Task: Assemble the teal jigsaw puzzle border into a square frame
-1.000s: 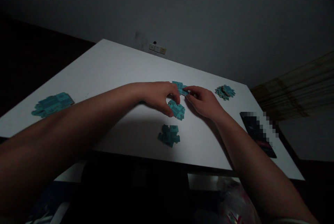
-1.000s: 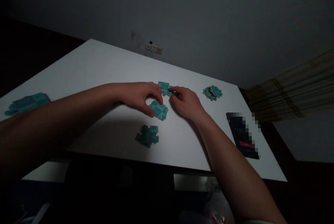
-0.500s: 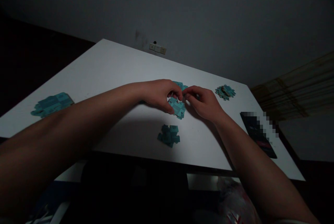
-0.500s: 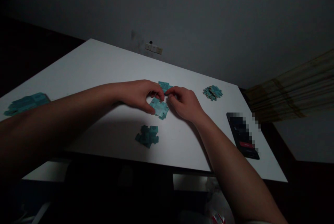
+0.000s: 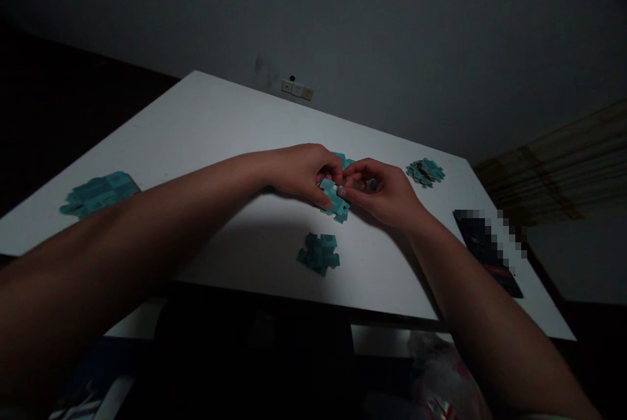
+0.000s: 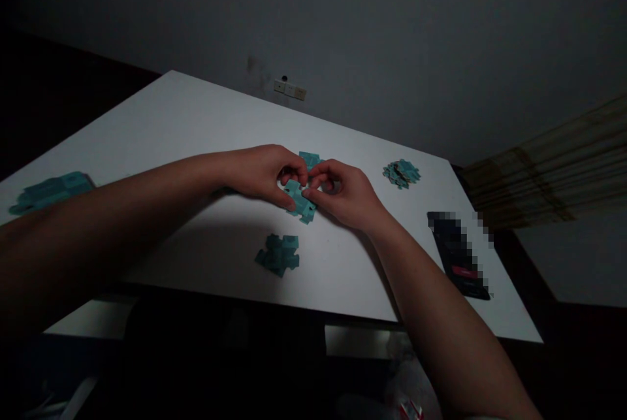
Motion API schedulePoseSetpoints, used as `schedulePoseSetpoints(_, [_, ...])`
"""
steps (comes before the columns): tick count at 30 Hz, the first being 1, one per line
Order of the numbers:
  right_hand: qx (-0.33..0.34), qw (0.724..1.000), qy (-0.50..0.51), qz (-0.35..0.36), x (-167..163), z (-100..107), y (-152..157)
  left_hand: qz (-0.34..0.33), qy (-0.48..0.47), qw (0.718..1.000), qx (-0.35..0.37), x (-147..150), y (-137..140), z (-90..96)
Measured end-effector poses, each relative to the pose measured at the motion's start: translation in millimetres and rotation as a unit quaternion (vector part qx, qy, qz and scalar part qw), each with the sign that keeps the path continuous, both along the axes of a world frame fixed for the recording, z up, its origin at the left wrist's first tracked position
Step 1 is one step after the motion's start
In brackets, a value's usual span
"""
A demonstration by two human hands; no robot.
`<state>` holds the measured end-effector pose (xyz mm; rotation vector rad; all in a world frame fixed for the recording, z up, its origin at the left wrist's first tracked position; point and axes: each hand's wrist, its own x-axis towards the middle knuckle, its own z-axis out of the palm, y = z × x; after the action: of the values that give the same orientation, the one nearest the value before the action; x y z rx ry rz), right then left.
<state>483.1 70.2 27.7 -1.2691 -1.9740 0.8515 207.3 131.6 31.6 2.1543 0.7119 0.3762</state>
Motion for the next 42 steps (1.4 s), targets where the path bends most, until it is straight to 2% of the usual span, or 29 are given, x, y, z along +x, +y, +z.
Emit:
schedulePoseSetpoints(8, [0.024, 0.998, -0.047, 0.026, 1.5, 8.5, -0.4, 0.018, -0.046, 0.997, -0.064, 1.5, -0.4, -1.8])
schedulePoseSetpoints(13, [0.026, 0.999, -0.046, 0.004, 4.3, 7.2, 1.7, 0.03, -0.075, 0.991, -0.103, 2.2, -2.4, -0.9])
schedulePoseSetpoints(18, [0.054, 0.997, 0.009, -0.056, 2.4, 2.0, 4.6, 0.031, -0.11, 0.987, -0.11, 2.2, -2.0, -2.0])
schedulePoseSetpoints(24, [0.093, 0.992, 0.053, -0.065, 6.5, -9.1, 14.4, -0.003, -0.159, 0.978, -0.134, 3.9, -0.2, -10.4])
schedulePoseSetpoints(34, [0.066, 0.996, 0.053, -0.029, 2.6, -11.5, 11.5, 0.049, -0.107, 0.987, -0.107, 4.0, -2.6, -4.0])
schedulePoseSetpoints(42, [0.05, 0.996, 0.063, -0.034, 6.5, -10.9, 12.8, 0.11, -0.145, 0.979, -0.092, 7.8, -0.4, -7.6])
